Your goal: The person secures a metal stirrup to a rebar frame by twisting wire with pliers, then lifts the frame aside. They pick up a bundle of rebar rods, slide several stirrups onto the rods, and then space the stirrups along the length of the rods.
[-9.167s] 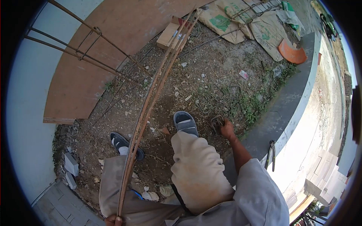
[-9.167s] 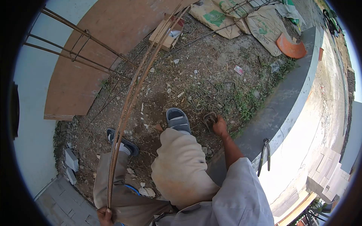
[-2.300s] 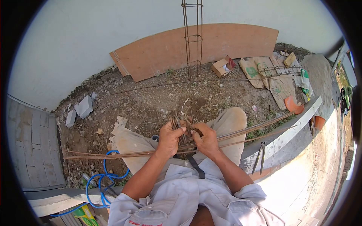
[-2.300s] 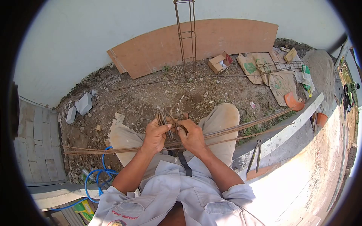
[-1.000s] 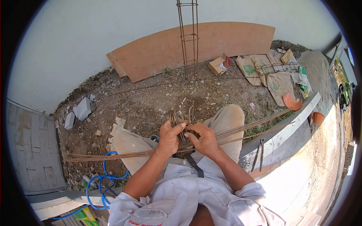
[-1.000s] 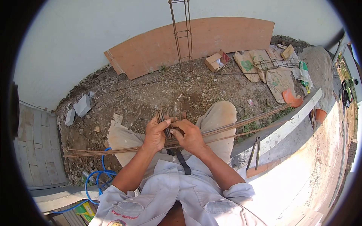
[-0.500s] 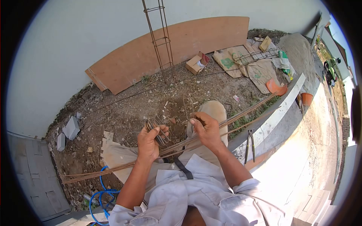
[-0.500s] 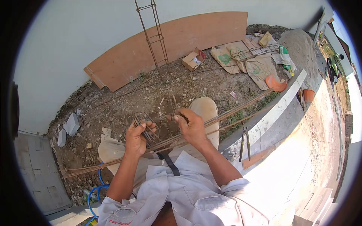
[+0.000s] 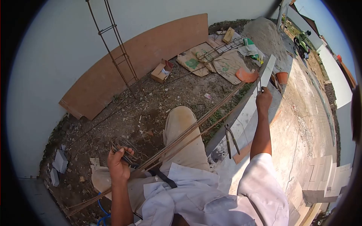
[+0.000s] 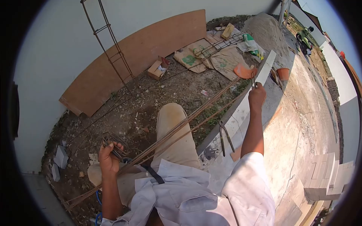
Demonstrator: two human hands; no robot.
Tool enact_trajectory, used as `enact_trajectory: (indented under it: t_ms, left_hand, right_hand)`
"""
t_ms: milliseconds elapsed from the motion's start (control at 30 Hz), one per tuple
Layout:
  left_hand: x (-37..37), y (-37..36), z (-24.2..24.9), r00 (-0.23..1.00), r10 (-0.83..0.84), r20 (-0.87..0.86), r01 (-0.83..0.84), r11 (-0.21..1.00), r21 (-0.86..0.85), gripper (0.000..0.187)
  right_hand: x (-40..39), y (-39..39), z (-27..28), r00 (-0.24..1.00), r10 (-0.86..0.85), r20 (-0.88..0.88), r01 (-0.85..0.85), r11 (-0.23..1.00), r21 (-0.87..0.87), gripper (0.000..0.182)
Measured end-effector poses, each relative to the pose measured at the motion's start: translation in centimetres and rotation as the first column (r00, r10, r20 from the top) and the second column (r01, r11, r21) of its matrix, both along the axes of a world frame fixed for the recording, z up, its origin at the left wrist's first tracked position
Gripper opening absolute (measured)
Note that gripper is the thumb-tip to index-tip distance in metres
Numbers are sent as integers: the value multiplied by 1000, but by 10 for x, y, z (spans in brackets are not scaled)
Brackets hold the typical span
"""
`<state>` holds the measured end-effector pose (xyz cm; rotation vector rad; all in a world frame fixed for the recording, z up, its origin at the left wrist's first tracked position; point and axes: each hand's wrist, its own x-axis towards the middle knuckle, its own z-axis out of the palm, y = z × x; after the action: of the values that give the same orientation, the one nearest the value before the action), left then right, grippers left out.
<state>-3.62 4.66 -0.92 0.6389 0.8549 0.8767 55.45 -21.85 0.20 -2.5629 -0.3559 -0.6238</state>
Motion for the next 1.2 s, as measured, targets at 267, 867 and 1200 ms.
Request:
enact_trajectory:
  t_ms: [267,867,1200]
  left_hand:
    - [12,-6,2,980,-115,-165,116,993,-1,9]
    - [4,10,8,974,-126,-189,129,992,6,13]
    - [-13,12,10,984,-74,-164,74,997,-9,11]
  right_hand:
    - [45,-8,-82,957,30,-288,22,984,174,30]
    - [-58,48,-30,751,536,-387,-554,829,72,37]
    - [-165,60,-11,578,663,-476,-625,735,265,29]
